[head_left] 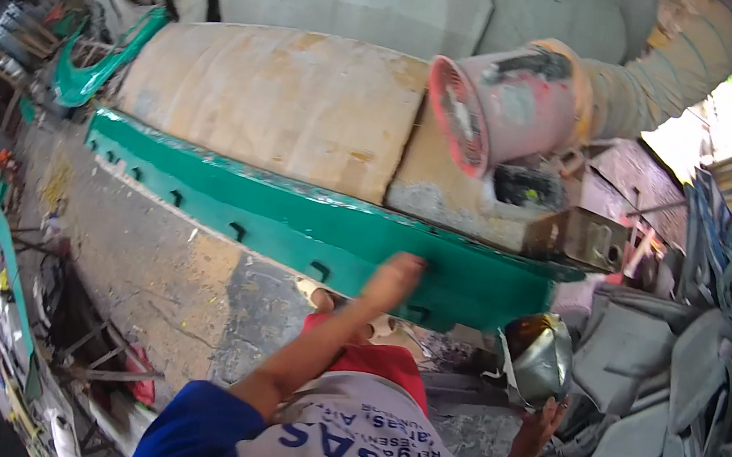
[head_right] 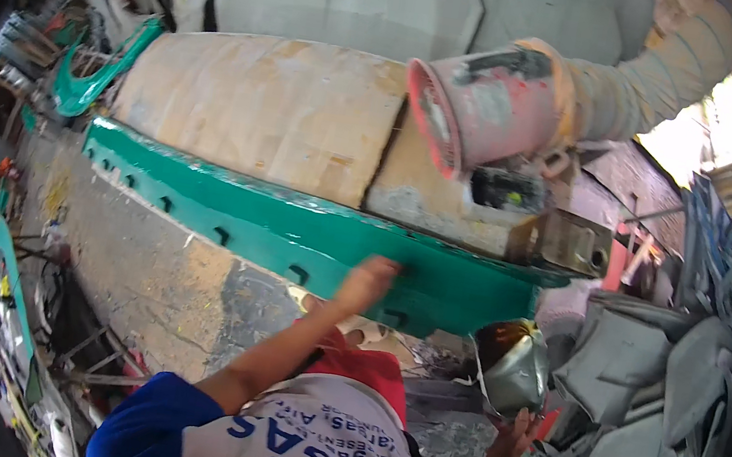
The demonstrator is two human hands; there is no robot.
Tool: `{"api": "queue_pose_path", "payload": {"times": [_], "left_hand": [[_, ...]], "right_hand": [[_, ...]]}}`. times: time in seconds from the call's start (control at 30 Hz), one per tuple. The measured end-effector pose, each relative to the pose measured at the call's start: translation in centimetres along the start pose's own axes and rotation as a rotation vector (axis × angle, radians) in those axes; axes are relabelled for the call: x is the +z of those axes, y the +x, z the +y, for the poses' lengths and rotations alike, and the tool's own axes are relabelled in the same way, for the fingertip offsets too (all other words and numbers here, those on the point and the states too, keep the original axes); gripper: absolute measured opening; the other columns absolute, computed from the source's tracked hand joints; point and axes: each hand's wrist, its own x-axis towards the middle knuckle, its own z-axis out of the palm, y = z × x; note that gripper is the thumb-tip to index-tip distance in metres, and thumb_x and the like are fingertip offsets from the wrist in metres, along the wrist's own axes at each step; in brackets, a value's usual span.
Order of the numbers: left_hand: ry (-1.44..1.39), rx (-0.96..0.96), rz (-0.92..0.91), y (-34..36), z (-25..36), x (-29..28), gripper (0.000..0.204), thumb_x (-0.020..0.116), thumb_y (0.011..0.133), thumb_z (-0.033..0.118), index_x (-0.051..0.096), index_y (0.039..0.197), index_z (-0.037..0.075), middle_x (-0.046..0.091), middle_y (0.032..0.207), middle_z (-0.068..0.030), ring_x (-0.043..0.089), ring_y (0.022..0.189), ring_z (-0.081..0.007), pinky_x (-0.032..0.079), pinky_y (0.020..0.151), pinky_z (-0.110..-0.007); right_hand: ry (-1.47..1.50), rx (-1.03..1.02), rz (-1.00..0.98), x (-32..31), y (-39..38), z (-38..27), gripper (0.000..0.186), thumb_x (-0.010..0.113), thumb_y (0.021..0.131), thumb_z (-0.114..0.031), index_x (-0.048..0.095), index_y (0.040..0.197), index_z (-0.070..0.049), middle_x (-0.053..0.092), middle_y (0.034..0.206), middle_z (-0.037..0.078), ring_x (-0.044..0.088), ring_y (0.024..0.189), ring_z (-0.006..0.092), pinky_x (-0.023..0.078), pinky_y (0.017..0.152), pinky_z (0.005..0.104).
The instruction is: The person dips a brush into a container of resin and applies the coating across various car body parts around the workshop.
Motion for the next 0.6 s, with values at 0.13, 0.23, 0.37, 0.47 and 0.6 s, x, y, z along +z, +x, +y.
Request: {"api": "queue_pose_path", "payload": {"times": [0.13, 0.23, 0.37, 0.47, 0.6], "left_hand": [[0.056, 0.074, 0.193, -0.9, -4.9, -9.9, 0.013, 0.057, 0.09, -0.005, 0.062, 0.098, 0.004, 0.066, 0.095, -0.0176, 0.066, 0.084, -0.0346, 0.053, 0.072, -0.041], [0.229, -0.218, 0.153, -0.9, -4.5, -12.7, 0.014, 0.058, 0.088, -0.006, 0.062, 0.098, 0.004, 0.065, 0.096, -0.0185, 0.066, 0.083, -0.0359, 0.053, 0.071, -0.042], [0.247, 0.197, -0.096, 1.8, -2.6, -4.0, 0.014, 0.058, 0.089, 0.007, 0.059, 0.102, 0.001, 0.063, 0.102, -0.0207, 0.061, 0.095, -0.0401, 0.053, 0.082, -0.048], [0.199, 0.144, -0.431, 3.2, 3.8, 4.4, 0.027, 0.058, 0.083, 0.009, 0.066, 0.108, 0.002, 0.065, 0.112, -0.0209, 0.061, 0.105, -0.0388, 0.052, 0.091, -0.045], [-0.018, 0.29, -0.415, 3.4, 7.9, 14.5, 0.02, 0.056, 0.085, 0.009, 0.065, 0.103, 0.002, 0.064, 0.109, -0.0205, 0.062, 0.103, -0.0377, 0.052, 0.088, -0.046]], "right_hand": [[0.584, 0.478, 0.109, 0.0, -0.4, 1.9, 0.075, 0.064, 0.081, 0.014, 0.038, 0.146, -0.013, 0.042, 0.146, 0.021, 0.043, 0.135, 0.0386, 0.055, 0.091, 0.0467], [1.044, 0.781, 0.231, -1.8, 1.2, -0.6, 0.062, 0.06, 0.091, 0.0, 0.037, 0.147, -0.013, 0.042, 0.144, 0.016, 0.051, 0.121, 0.025, 0.062, 0.077, 0.0468], [0.972, 0.778, 0.267, -2.6, -2.9, 3.8, 0.066, 0.058, 0.095, -0.039, 0.033, 0.15, -0.013, 0.041, 0.139, 0.012, 0.052, 0.107, 0.015, 0.063, 0.069, 0.0479], [1.036, 0.872, 0.395, -3.5, 0.2, -2.1, 0.053, 0.051, 0.102, -0.027, 0.036, 0.148, -0.008, 0.052, 0.124, 0.011, 0.056, 0.091, 0.0152, 0.064, 0.07, 0.0438], [0.366, 0.432, 0.209, -2.8, -5.5, 4.4, 0.048, 0.049, 0.104, -0.029, 0.043, 0.146, -0.007, 0.029, 0.149, 0.018, 0.044, 0.13, 0.0331, 0.065, 0.075, 0.0472]]}}
